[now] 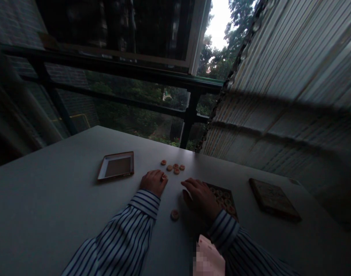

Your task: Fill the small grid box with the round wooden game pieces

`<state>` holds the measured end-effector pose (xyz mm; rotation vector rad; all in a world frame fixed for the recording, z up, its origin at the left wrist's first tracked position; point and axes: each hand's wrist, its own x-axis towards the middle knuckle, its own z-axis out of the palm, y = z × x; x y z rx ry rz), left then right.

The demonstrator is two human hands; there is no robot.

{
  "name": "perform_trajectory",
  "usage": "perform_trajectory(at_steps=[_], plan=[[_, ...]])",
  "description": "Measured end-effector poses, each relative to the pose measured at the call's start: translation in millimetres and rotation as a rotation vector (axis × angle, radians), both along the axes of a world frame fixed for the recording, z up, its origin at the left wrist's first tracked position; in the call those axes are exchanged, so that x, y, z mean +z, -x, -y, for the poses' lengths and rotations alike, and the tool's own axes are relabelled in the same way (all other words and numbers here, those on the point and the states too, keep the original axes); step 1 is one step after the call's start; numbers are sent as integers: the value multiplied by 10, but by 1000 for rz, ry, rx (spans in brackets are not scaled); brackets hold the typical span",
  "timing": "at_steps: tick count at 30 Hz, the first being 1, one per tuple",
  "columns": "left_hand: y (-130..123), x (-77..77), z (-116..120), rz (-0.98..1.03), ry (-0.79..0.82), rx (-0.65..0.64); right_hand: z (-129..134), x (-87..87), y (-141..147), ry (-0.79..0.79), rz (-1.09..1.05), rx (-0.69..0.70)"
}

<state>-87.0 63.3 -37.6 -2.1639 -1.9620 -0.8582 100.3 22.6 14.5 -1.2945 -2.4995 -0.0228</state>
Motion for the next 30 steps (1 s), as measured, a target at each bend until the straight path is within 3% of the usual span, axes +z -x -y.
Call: perform_trajectory(at_steps=[19,30], plan=[[-62,136,66,47,-220,-104,-15,-47,-13,-8,-6,-29],[-206,253,178,99,-310,-181,-12,64,-44,-39,-54,-67]])
